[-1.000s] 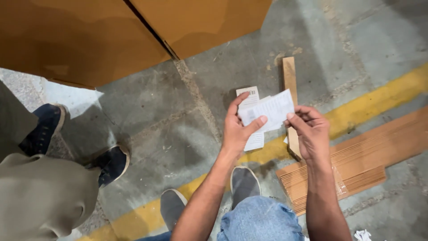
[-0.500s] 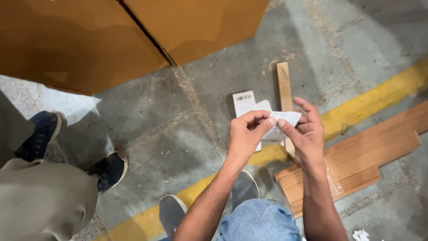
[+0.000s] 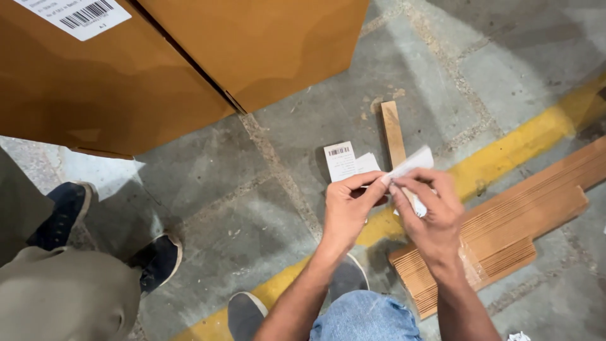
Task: Applying and scanning product labels on cardboard boxes in a warehouse.
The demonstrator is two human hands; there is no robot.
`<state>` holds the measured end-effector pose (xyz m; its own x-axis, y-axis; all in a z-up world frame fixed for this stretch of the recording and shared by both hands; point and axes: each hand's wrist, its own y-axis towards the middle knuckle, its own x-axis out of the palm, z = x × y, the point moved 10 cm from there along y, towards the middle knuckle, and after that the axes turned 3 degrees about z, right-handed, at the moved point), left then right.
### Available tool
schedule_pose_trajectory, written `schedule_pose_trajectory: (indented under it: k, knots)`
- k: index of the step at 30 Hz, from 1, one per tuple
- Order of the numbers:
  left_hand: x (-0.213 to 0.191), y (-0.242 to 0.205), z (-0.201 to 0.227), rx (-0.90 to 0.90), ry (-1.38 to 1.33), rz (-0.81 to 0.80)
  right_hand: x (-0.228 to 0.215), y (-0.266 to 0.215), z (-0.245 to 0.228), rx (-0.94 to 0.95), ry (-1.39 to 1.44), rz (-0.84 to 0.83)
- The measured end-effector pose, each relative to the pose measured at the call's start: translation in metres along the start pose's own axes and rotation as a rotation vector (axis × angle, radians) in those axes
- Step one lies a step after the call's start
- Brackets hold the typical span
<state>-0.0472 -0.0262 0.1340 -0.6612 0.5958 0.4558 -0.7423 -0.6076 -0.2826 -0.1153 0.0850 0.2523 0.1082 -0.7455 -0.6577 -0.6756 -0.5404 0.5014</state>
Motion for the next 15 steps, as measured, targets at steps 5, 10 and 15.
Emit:
schedule_pose_trajectory:
  k: [5,10,15]
  knots:
    - [0.005,-0.004,-0.009,-0.096,-0.19,-0.065,0.007,-0.008,0.021,0.1,0.226,-0.069]
    - [0.009,-0.007,0.0,-0.056,-0.157,-0.139,0.0,-0.006,0.018,0.09,0.294,-0.075]
    - [0.01,-0.01,0.018,0.045,-0.019,-0.152,0.003,-0.003,0.013,0.098,0.321,-0.118]
